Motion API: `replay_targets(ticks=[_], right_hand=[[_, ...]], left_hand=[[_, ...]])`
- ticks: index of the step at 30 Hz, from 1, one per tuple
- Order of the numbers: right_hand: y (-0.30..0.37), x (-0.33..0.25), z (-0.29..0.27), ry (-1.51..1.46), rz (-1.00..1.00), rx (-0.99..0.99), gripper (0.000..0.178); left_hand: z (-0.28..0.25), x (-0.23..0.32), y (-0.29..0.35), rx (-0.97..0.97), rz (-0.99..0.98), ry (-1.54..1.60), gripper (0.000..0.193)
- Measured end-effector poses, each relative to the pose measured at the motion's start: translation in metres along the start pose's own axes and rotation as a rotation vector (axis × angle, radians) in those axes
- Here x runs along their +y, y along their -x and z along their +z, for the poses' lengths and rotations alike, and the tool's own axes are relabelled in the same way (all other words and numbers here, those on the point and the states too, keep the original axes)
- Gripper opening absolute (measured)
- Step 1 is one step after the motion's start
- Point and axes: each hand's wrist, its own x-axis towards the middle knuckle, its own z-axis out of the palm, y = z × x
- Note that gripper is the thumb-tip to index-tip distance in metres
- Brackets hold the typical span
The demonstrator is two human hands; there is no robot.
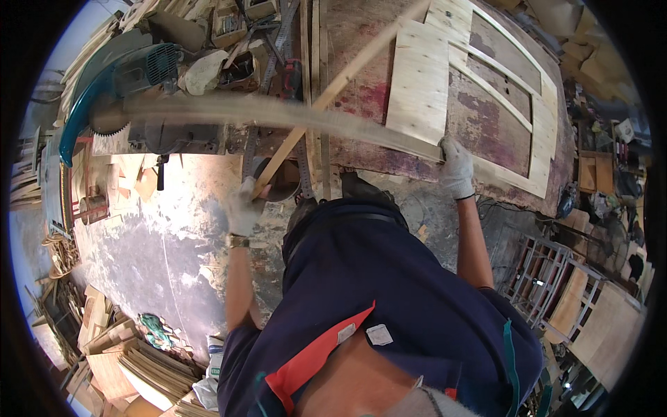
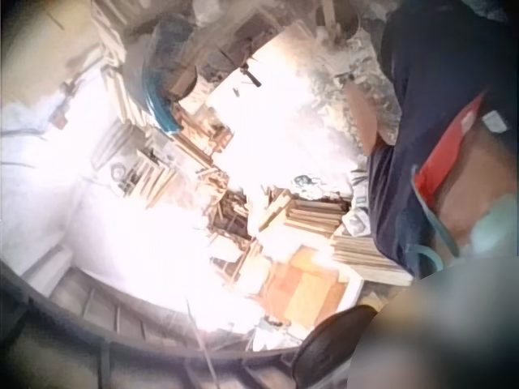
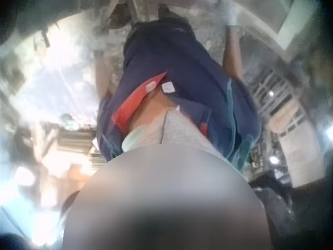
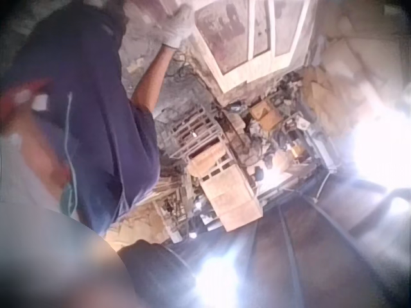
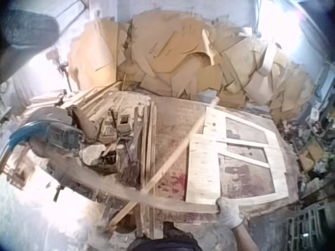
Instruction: The person assembles a wooden frame by measuring and marking pieces with a pen, cutting them with a circular saw, and fitting them into a larger frame structure. The person repeatedly measures, cuts, and places wooden strips to form the frame.
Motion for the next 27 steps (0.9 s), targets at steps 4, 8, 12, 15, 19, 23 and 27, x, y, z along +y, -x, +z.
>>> replay_targets(ticks=[4, 8, 12, 15, 19, 23, 27], right_hand=[[-0.025, 0.009, -0.034, 0.053, -0.269, -0.005, 0.031], [-0.041, 0.019, -0.047, 0.145, -0.502, -0.096, 0.037], [-0.03, 0.033, -0.038, 0.106, -0.406, -0.383, 0.04], [-0.013, 0.044, -0.034, 0.083, -0.14, -0.641, 0.044], [0.013, 0.056, -0.038, 0.073, -0.04, -0.739, 0.053], [0.05, 0.062, -0.033, 0.013, 0.072, -0.765, 0.055], [0.096, 0.07, -0.015, 0.015, 0.169, -0.728, 0.057]], left_hand=[[-0.024, -0.027, 0.016, -0.074, 0.176, -0.07, 0.032], [-0.027, -0.037, 0.016, -0.18, 0.475, -0.274, 0.028], [-0.026, -0.035, 0.016, -0.318, 0.357, 0.11, 0.029], [-0.035, -0.028, 0.014, -0.053, 0.616, -0.19, 0.029], [-0.061, -0.02, -0.011, -0.494, 0.544, -0.433, 0.034], [-0.073, -0.011, -0.035, -0.446, 0.644, -0.322, 0.031], [-0.066, 0.002, -0.055, -0.483, 0.725, -0.281, 0.03]])
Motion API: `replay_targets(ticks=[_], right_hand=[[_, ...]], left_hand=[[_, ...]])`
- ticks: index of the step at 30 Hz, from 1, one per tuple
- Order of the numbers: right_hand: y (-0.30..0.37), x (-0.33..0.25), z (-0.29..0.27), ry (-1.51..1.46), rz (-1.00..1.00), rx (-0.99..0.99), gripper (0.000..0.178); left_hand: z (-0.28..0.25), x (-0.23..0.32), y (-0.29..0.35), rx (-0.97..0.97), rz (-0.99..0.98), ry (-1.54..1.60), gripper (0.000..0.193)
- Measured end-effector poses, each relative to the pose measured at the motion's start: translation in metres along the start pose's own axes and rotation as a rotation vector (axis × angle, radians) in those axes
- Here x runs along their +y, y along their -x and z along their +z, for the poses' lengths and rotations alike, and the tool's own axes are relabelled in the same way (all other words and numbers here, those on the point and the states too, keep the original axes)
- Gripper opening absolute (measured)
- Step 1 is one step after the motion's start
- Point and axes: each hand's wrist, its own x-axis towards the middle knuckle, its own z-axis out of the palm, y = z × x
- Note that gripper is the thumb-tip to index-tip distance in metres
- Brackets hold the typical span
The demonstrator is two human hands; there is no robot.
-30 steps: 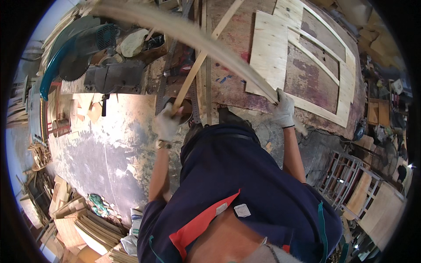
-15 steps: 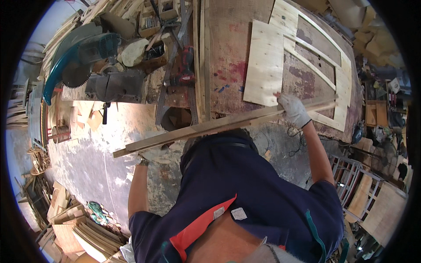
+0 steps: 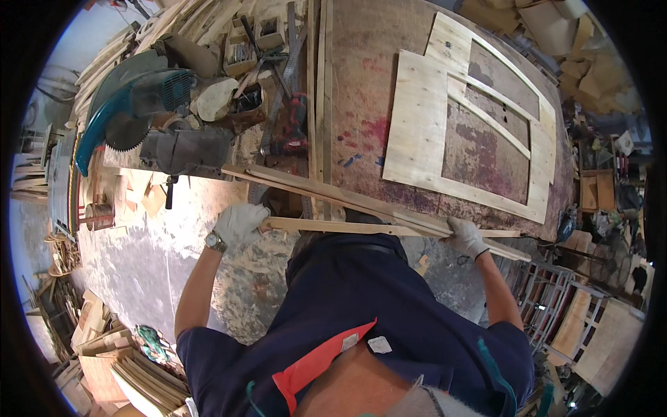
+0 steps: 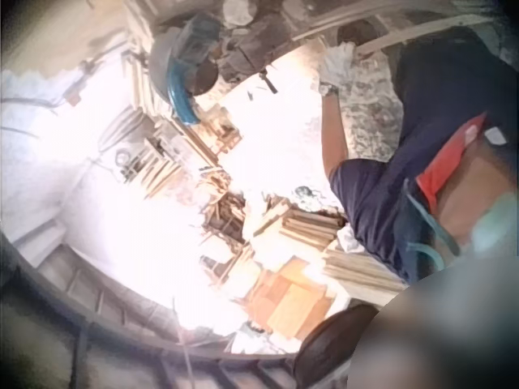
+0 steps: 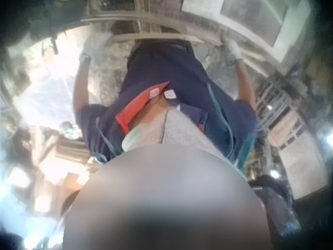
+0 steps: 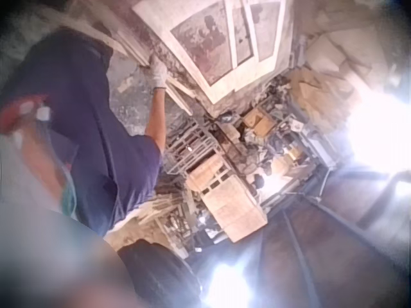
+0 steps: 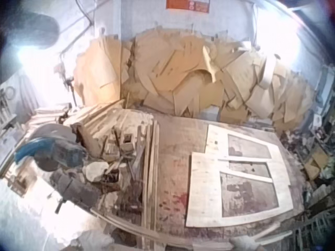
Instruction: The person assembles a wooden frame by measuring and marking pieces with a pen, cutting them with a circular saw, and fitting them into a larger frame structure. The person repeatedly measures, cuts, and places wooden strips to form the frame.
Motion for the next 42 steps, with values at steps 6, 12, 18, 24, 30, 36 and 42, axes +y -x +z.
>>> replay_targets(ticks=[6, 12, 18, 24, 30, 36, 42], right_hand=[[0.027, 0.01, 0.061, -0.081, 0.155, 0.009, 0.056], [0.04, -0.017, 0.11, -0.317, 0.225, 0.267, 0.056], [0.003, -0.061, 0.109, -0.69, 0.31, 0.327, 0.059], [-0.023, -0.092, 0.099, -1.219, 0.24, 0.26, 0.049], [-0.032, -0.093, 0.099, -1.384, 0.271, 0.073, 0.045], [-0.043, -0.094, 0.092, -1.363, 0.176, 0.09, 0.041], [-0.053, -0.088, 0.062, -1.24, 0.148, 0.066, 0.044]], left_hand=[[-0.031, -0.02, -0.059, 0.214, 0.069, -0.184, 0.031], [-0.032, 0.015, -0.15, 1.129, -0.303, -0.209, 0.04], [0.057, 0.089, -0.218, 0.089, -0.524, 0.013, 0.078], [0.138, 0.099, -0.209, -0.021, -0.493, -0.315, 0.091], [0.134, 0.088, -0.207, 0.145, -0.514, 0.227, 0.103], [0.112, 0.066, -0.183, 0.566, -0.552, 1.376, 0.097], [0.095, 0.057, -0.179, 0.605, -0.239, 1.965, 0.105]])
